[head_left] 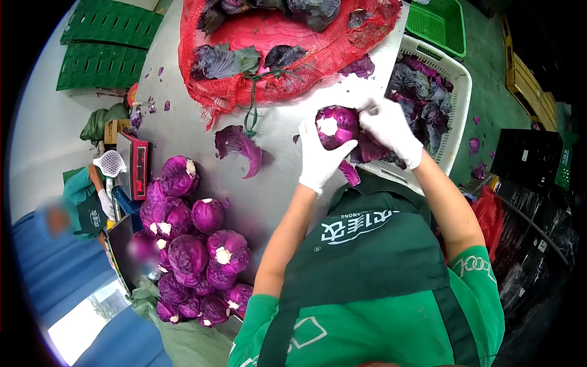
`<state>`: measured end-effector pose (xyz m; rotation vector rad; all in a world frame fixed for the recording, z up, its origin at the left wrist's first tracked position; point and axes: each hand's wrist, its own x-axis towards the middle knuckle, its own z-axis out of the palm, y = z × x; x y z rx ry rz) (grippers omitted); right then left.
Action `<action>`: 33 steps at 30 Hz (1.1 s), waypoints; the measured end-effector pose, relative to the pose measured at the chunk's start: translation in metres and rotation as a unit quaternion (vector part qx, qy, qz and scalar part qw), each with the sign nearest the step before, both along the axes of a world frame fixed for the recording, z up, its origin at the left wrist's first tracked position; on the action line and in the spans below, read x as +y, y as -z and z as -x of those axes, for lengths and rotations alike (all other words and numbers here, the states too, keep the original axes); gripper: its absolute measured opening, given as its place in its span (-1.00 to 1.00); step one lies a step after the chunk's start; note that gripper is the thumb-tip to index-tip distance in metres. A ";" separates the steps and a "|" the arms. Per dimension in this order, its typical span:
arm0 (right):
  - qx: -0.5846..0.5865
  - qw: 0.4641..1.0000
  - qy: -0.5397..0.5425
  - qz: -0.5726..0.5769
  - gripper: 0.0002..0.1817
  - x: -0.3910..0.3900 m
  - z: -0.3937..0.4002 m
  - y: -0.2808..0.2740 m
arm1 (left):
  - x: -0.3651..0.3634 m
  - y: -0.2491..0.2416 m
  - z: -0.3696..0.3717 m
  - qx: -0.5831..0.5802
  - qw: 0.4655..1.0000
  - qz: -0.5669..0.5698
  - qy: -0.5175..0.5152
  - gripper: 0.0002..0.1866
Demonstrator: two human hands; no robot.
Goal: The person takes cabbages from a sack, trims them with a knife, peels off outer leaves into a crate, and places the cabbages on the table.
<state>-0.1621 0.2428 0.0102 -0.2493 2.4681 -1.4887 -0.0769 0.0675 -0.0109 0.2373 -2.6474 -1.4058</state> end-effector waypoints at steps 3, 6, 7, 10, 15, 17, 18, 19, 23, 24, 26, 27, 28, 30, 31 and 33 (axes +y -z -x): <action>0.003 0.986 0.029 -0.164 -0.80 0.030 0.034 0.041 | -0.020 -0.006 0.007 -0.005 0.995 -0.001 0.103 0.13; 0.050 0.991 -0.010 -0.125 -0.66 0.034 0.023 0.029 | -0.040 -0.007 0.021 -0.005 0.978 -0.008 0.207 0.09; 0.025 0.998 -0.013 -0.050 -0.58 0.024 0.016 0.015 | -0.044 -0.009 0.021 -0.020 0.972 0.038 0.232 0.07; 0.030 0.992 -0.107 0.057 -0.49 0.000 -0.003 0.009 | -0.042 -0.026 0.023 0.007 0.953 0.144 0.267 0.06; -0.063 0.989 -0.016 0.132 -0.50 -0.005 -0.037 0.002 | -0.026 0.003 -0.016 -0.015 0.991 -0.121 0.051 0.06; -0.086 0.996 -0.012 0.013 -0.55 -0.003 -0.053 -0.001 | -0.009 -0.001 -0.016 0.026 0.998 0.051 0.040 0.15; -0.069 0.996 -0.016 0.046 -0.57 -0.002 -0.062 0.009 | -0.006 0.003 -0.012 -0.004 0.997 0.065 0.030 0.23; -0.051 0.995 -0.017 0.080 -0.58 0.001 -0.068 0.015 | -0.004 0.004 -0.012 -0.003 0.998 0.064 0.029 0.23; 0.198 0.965 -0.071 -0.154 -0.52 0.014 -0.074 0.007 | 0.009 -0.006 -0.007 -0.007 0.994 0.095 0.051 0.21; 0.240 0.961 -0.052 -0.130 -0.45 0.010 -0.074 0.009 | 0.012 -0.006 -0.007 0.001 0.993 0.110 0.043 0.20; 0.219 0.961 -0.059 -0.160 -0.43 0.003 -0.077 0.004 | 0.016 -0.006 -0.007 0.017 0.994 0.107 0.035 0.13; 0.204 0.958 -0.076 -0.188 -0.41 0.001 -0.076 0.002 | 0.017 -0.006 -0.006 0.017 0.993 0.107 0.040 0.13; 0.208 0.956 -0.071 -0.196 -0.42 -0.002 -0.075 0.006 | 0.018 -0.005 -0.004 0.037 0.990 0.125 0.046 0.10; 0.206 0.955 -0.069 -0.199 -0.42 -0.005 -0.071 0.006 | 0.019 -0.003 -0.003 0.053 0.986 0.155 0.042 0.04; 0.207 0.954 -0.071 -0.204 -0.43 -0.005 -0.070 0.005 | 0.020 -0.002 -0.003 0.052 0.985 0.158 0.043 0.04; 0.204 0.951 -0.065 -0.224 -0.46 -0.008 -0.069 0.005 | 0.021 -0.002 -0.001 0.043 0.988 0.146 0.033 0.02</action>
